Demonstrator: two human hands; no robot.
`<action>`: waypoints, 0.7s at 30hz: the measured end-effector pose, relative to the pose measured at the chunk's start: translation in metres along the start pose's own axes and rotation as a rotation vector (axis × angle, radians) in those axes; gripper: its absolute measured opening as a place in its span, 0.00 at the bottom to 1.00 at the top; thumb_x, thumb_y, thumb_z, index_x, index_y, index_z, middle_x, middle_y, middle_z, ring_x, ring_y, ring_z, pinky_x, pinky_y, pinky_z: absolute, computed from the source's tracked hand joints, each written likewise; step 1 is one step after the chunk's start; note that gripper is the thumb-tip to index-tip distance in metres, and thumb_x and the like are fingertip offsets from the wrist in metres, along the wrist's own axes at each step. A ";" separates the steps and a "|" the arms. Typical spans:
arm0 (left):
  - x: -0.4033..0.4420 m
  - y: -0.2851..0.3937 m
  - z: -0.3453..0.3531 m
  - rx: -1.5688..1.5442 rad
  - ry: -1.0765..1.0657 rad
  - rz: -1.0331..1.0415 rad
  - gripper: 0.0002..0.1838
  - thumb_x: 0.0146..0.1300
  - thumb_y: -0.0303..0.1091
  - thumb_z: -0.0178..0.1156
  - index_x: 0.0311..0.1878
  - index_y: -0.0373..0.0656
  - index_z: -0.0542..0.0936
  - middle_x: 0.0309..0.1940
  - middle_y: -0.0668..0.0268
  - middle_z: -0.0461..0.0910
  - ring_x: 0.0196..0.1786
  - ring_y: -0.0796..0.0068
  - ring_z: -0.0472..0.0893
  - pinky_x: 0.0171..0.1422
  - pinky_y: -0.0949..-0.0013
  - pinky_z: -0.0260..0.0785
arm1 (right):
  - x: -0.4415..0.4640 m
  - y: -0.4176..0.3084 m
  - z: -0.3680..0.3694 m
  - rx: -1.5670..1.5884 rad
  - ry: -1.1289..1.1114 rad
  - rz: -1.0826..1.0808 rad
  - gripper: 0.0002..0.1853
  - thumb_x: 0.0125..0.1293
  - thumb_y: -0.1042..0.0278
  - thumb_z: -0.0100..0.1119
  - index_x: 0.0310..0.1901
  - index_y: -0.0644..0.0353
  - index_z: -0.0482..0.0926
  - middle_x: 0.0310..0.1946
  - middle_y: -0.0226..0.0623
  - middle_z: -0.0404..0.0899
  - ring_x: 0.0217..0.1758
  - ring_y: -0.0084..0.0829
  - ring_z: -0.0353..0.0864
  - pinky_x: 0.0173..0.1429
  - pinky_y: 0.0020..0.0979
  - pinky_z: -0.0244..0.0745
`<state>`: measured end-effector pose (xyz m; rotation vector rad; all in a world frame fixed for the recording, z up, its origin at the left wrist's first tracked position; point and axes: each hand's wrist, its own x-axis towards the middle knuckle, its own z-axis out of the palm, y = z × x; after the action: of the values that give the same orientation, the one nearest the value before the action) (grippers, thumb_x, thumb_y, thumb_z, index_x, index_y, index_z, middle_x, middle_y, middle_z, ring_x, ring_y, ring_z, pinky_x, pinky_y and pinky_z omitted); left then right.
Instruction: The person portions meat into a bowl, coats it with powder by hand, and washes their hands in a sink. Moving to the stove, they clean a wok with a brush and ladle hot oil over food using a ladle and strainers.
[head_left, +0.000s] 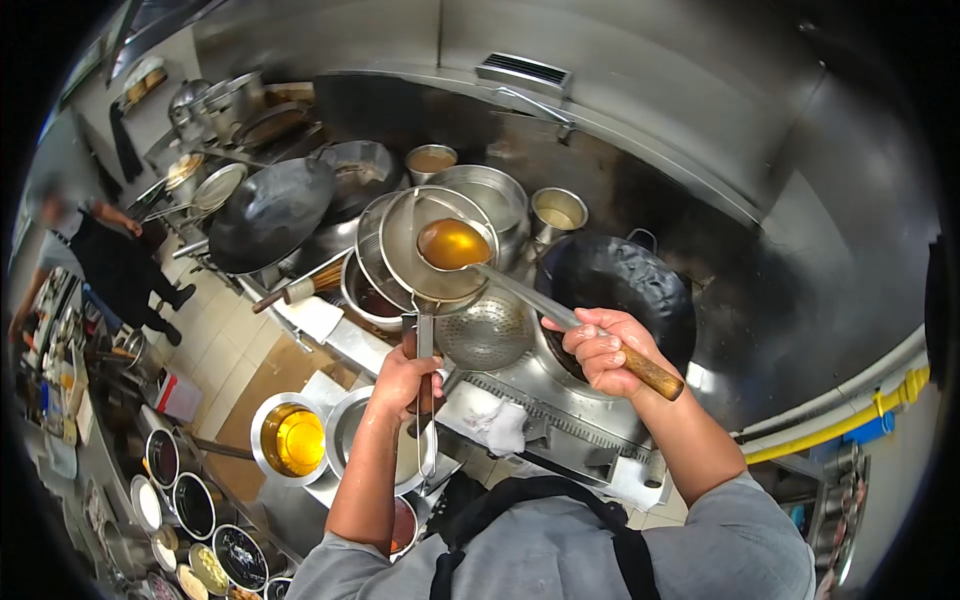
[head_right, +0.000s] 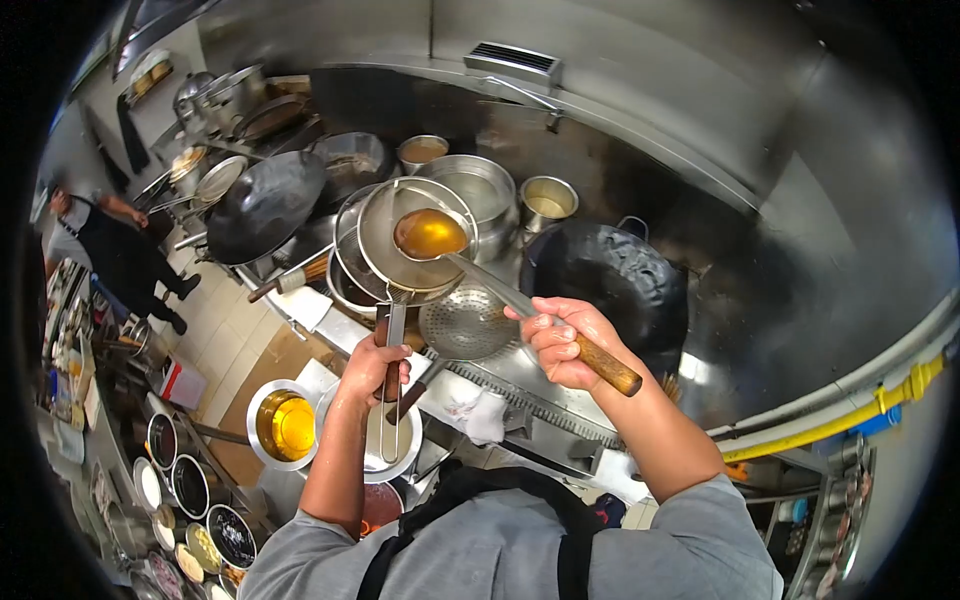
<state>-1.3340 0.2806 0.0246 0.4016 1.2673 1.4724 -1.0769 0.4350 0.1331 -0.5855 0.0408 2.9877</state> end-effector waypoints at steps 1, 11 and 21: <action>0.000 0.002 0.013 0.010 -0.035 -0.017 0.08 0.56 0.20 0.56 0.38 0.36 0.69 0.23 0.64 0.72 0.19 0.75 0.73 0.22 0.69 0.72 | -0.012 -0.001 -0.002 0.001 -0.036 -0.028 0.21 0.71 0.65 0.39 0.59 0.73 0.60 0.26 0.34 0.67 0.15 0.20 0.67 0.16 0.24 0.64; 0.095 -0.052 0.133 0.123 -0.500 -0.437 0.11 0.61 0.25 0.55 0.43 0.26 0.72 0.34 0.56 0.80 0.25 0.75 0.77 0.29 0.73 0.75 | -0.133 -0.029 -0.054 -0.098 0.207 -0.407 0.14 0.68 0.66 0.48 0.49 0.66 0.71 0.22 0.29 0.68 0.13 0.15 0.64 0.12 0.19 0.60; 0.176 -0.135 0.190 0.360 -0.670 -0.703 0.12 0.63 0.29 0.55 0.41 0.27 0.74 0.36 0.52 0.81 0.30 0.69 0.82 0.31 0.72 0.79 | -0.160 -0.051 -0.139 -0.689 0.886 -0.638 0.06 0.63 0.72 0.53 0.40 0.59 0.69 0.19 0.27 0.67 0.13 0.19 0.63 0.14 0.24 0.58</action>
<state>-1.1759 0.5007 -0.0855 0.5534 0.9627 0.4453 -0.8725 0.4654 0.0639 -1.5620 -0.9223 1.8759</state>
